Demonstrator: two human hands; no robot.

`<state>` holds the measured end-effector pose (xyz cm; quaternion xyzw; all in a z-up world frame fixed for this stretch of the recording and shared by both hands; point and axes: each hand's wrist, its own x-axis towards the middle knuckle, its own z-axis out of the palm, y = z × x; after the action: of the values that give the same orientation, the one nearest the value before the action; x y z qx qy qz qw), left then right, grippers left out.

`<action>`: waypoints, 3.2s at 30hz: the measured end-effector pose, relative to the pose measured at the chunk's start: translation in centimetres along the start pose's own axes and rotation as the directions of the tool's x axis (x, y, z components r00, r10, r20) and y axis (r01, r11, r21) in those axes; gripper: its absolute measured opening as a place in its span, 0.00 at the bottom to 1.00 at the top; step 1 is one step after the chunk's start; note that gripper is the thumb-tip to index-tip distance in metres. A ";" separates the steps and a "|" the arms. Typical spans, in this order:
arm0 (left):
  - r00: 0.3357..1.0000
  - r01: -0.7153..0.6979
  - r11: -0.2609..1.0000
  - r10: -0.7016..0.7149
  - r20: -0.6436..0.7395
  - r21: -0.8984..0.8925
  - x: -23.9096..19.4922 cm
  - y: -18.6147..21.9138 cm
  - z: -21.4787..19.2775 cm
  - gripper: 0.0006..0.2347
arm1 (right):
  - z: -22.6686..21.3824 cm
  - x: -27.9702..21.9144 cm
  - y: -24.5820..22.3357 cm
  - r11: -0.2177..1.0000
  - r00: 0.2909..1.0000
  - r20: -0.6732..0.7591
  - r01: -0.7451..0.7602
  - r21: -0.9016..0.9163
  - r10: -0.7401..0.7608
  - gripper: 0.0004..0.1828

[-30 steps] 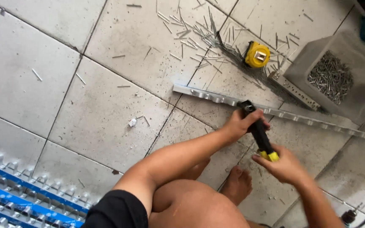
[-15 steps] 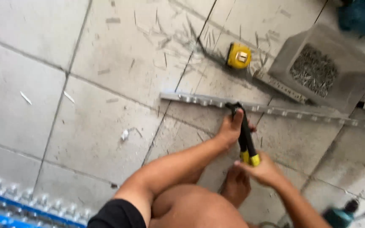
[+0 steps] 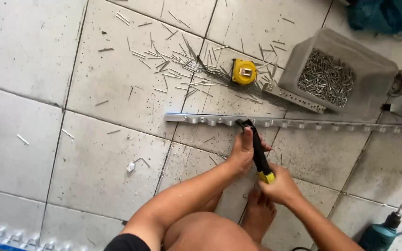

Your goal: Using a hand riveter to attach plastic components to a metal rail while working on the floor.

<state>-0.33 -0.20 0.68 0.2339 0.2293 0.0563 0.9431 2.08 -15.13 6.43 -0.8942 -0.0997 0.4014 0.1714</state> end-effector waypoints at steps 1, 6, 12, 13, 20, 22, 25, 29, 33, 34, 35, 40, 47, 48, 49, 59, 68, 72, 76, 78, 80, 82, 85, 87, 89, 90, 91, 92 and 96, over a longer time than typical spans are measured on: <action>1.000 -0.004 1.000 0.004 -0.004 -0.001 0.0 -0.7 -0.3 0.31 | 1.3 0.8 1.8 1.000 1.000 0.004 0.003 -0.003 -0.003 0.19; 0.993 -0.016 1.000 0.018 0.120 -0.019 1.7 -2.2 -2.0 0.30 | -0.9 1.0 2.3 0.982 0.987 0.154 0.078 -0.174 -0.052 0.24; 0.999 -0.001 0.995 0.005 -0.038 0.097 1.2 0.1 0.4 0.33 | -1.5 -0.3 0.1 0.991 0.984 0.143 -0.119 0.062 0.110 0.22; 1.000 -0.002 0.994 0.005 -0.029 0.106 1.5 -0.3 0.4 0.33 | -0.6 0.5 1.0 0.991 0.985 0.135 -0.116 0.072 0.106 0.22; 0.989 0.014 0.994 0.003 -0.150 0.113 3.6 -2.7 -0.7 0.33 | 4.5 5.9 5.7 0.995 0.992 -0.094 -0.073 0.068 0.079 0.17; 0.990 0.003 0.996 0.010 -0.140 0.091 3.3 -2.4 -0.4 0.33 | 2.8 4.6 4.2 0.993 0.992 -0.097 -0.072 0.094 0.081 0.17; 0.999 0.004 0.994 0.001 -0.046 0.112 1.5 -0.2 0.2 0.30 | -2.1 -0.1 1.7 0.999 1.000 -0.002 0.010 -0.032 -0.010 0.17; 0.976 -0.104 0.682 -0.071 0.208 0.724 0.3 7.9 3.2 0.28 | -12.1 -3.9 -0.9 0.974 0.952 0.305 0.068 -0.216 0.001 0.13; 0.931 -0.351 0.539 0.109 0.350 0.766 -1.1 13.6 4.4 0.16 | -18.2 -1.9 -5.3 0.935 0.943 0.287 0.245 -0.255 -0.168 0.11; 0.930 -0.355 0.531 0.115 0.349 0.770 -1.2 14.4 4.2 0.16 | -19.4 0.5 -6.6 0.933 0.941 0.287 0.255 -0.252 -0.180 0.11; 0.928 -0.364 0.423 0.092 0.360 0.830 -1.3 15.1 3.8 0.19 | -20.6 2.9 -7.9 0.919 0.972 0.052 0.235 -0.315 -0.231 0.11; 0.952 -0.280 0.166 -0.076 0.296 0.945 -5.2 16.9 4.3 0.15 | -21.8 17.3 -5.7 0.832 0.764 -0.372 0.374 -0.409 -0.526 0.23; 0.974 -0.163 0.122 -0.138 0.179 0.979 -8.0 17.2 5.7 0.16 | -21.5 17.8 -7.2 0.862 0.796 -0.345 0.407 -0.301 -0.497 0.13; 0.977 -0.157 0.111 -0.127 0.171 0.981 -8.5 17.2 5.9 0.17 | -21.5 16.7 -7.5 0.877 0.819 -0.331 0.389 -0.283 -0.470 0.13; 0.979 -0.165 0.107 -0.106 0.177 0.980 -8.4 17.0 5.8 0.17 | -21.3 17.0 -7.6 0.867 0.807 -0.334 0.404 -0.292 -0.488 0.13; 0.890 -0.409 -0.059 -0.246 0.383 0.911 -8.2 14.3 8.5 0.18 | -19.6 8.4 -9.1 0.586 0.595 -0.496 0.786 0.197 -0.632 0.07; 0.777 -0.619 -0.254 -0.337 0.532 0.743 -9.4 11.8 8.4 0.19 | -13.1 -4.1 -10.6 0.505 0.521 -0.148 0.853 0.135 -0.840 0.09; 0.779 -0.613 -0.295 -0.379 0.500 0.733 -9.6 11.7 9.0 0.16 | -13.2 -4.3 -10.6 0.437 0.466 -0.188 0.882 0.178 -0.865 0.07; 0.766 -0.629 -0.316 -0.408 0.497 0.710 -9.5 11.1 8.7 0.17 | -13.7 -5.2 -10.9 0.510 0.527 -0.142 0.848 0.142 -0.838 0.07; 0.792 -0.591 -0.326 -0.408 0.455 0.738 -9.1 10.7 8.2 0.19 | -13.9 -5.5 -11.0 0.565 0.573 -0.074 0.818 0.104 -0.816 0.05; 0.785 -0.600 -0.328 -0.414 0.460 0.729 -9.1 10.5 8.2 0.19 | -13.6 -5.1 -10.8 0.539 0.545 -0.085 0.838 0.084 -0.834 0.05; 0.783 -0.605 -0.333 -0.415 0.464 0.723 -9.2 10.5 8.3 0.19 | -13.4 -5.0 -10.8 0.509 0.513 -0.091 0.858 0.065 -0.853 0.04; 0.801 -0.569 -0.333 -0.433 0.414 0.752 -9.1 10.5 8.3 0.18 | -13.2 -5.1 -10.9 0.540 0.544 -0.110 0.839 0.067 -0.832 0.05; 0.788 -0.598 -0.349 -0.423 0.448 0.722 -9.1 10.6 8.2 0.19 | -13.0 -4.8 -10.8 0.547 0.545 -0.120 0.837 0.022 -0.830 0.04; 0.789 -0.596 -0.328 -0.407 0.460 0.733 -9.0 10.8 8.1 0.21 | -13.0 -4.9 -11.0 0.602 0.600 -0.051 0.798 -0.027 -0.798 0.04; 0.792 -0.593 -0.305 -0.387 0.472 0.745 -9.0 10.8 8.0 0.23 | -13.0 -5.0 -11.0 0.650 0.653 0.019 0.756 -0.081 -0.757 0.05; 0.789 -0.595 -0.303 -0.395 0.470 0.745 -9.0 11.0 8.3 0.23 | -12.8 -4.6 -10.9 0.654 0.657 0.015 0.752 -0.076 -0.754 0.05; 0.792 -0.591 -0.305 -0.394 0.466 0.747 -8.9 11.2 8.5 0.22 | -12.7 -4.2 -10.9 0.623 0.621 -0.077 0.782 0.004 -0.780 0.05; 0.814 -0.557 -0.346 -0.408 0.414 0.755 -8.7 11.4 9.2 0.20 | -13.5 -4.6 -11.5 0.574 0.580 -0.121 0.815 0.078 -0.806 0.07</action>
<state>-3.82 4.25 16.78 0.9190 -0.1380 -0.1569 0.3343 8.74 -9.06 22.30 -0.7510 -0.4658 0.2514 0.3948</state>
